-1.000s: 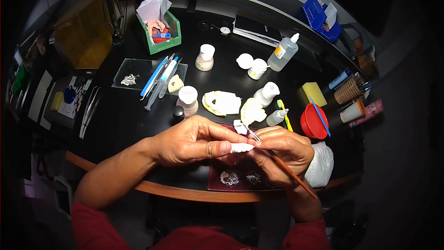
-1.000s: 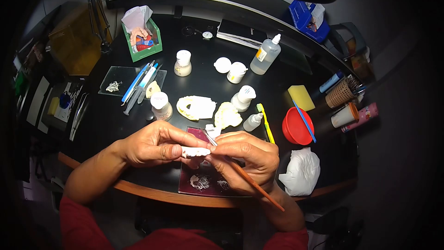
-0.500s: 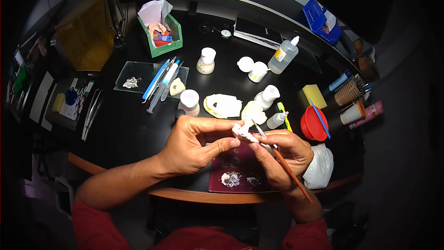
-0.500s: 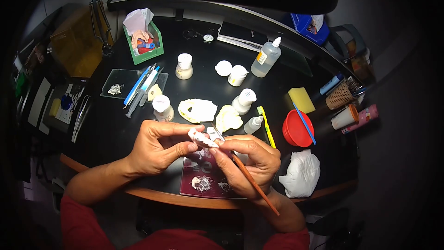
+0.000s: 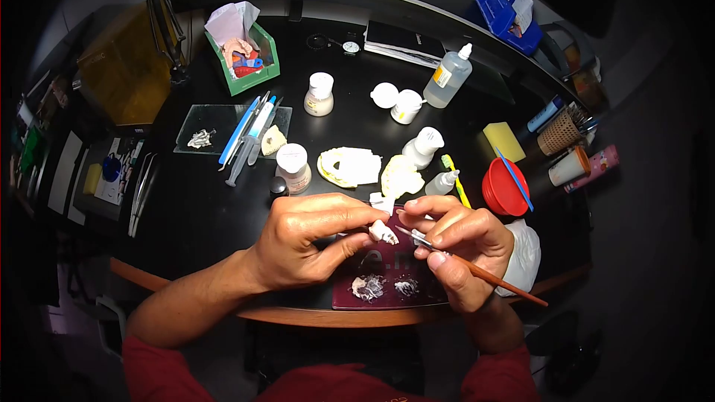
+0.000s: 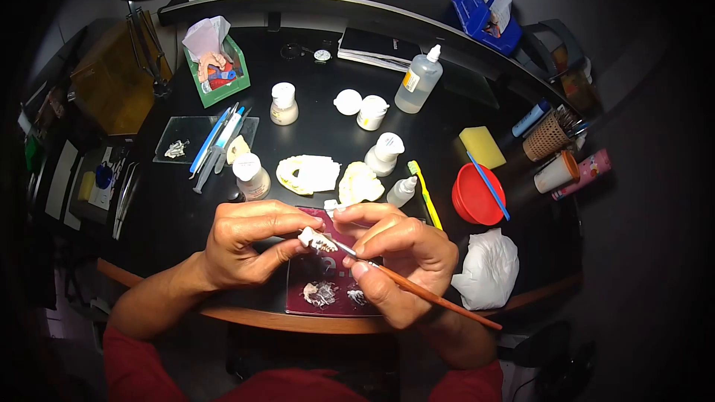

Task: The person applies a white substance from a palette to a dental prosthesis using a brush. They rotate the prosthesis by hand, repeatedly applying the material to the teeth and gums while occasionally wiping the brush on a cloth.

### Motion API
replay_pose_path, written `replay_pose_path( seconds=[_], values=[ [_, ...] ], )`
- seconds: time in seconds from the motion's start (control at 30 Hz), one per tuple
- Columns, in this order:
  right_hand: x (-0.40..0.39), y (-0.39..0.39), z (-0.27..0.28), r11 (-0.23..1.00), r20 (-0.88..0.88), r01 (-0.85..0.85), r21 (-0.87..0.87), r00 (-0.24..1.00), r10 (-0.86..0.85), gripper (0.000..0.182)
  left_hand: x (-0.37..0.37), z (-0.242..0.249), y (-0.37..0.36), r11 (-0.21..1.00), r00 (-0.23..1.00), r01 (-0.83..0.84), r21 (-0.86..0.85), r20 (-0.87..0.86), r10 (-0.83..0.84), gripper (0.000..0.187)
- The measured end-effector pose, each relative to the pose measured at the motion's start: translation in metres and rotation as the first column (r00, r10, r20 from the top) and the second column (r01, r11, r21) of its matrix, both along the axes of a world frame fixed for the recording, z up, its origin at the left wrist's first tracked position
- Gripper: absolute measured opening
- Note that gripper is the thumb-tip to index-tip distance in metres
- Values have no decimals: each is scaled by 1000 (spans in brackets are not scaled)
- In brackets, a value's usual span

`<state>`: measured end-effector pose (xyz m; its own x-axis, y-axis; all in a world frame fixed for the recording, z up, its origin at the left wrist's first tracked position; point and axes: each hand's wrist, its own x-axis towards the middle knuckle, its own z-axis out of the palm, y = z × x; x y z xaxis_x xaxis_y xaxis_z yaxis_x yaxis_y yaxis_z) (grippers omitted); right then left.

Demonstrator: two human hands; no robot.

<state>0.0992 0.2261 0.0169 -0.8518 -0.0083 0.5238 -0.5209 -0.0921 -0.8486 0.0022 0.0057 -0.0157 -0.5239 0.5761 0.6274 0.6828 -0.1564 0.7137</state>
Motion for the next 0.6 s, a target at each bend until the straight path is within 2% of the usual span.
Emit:
replay_pose_path(
  seconds=[0.27, 0.47, 0.6],
  values=[
    [2, -5, -2, 995, 63, -51, -84, 996, 56, 11, -1, -2, 3, 997, 996, 46, -57, -77, -50, 27],
    [4, -6, 1, 1000, 76, 18, -1, 997, -18, 11, -3, -2, 2, 995, 994, 56, -78, -90, -63, 28],
    [5, -6, 1, 999, 114, 46, -21, 993, -43, 11, -3, 0, 3, 994, 995, 50, -95, -83, -58, 29]
  ],
)
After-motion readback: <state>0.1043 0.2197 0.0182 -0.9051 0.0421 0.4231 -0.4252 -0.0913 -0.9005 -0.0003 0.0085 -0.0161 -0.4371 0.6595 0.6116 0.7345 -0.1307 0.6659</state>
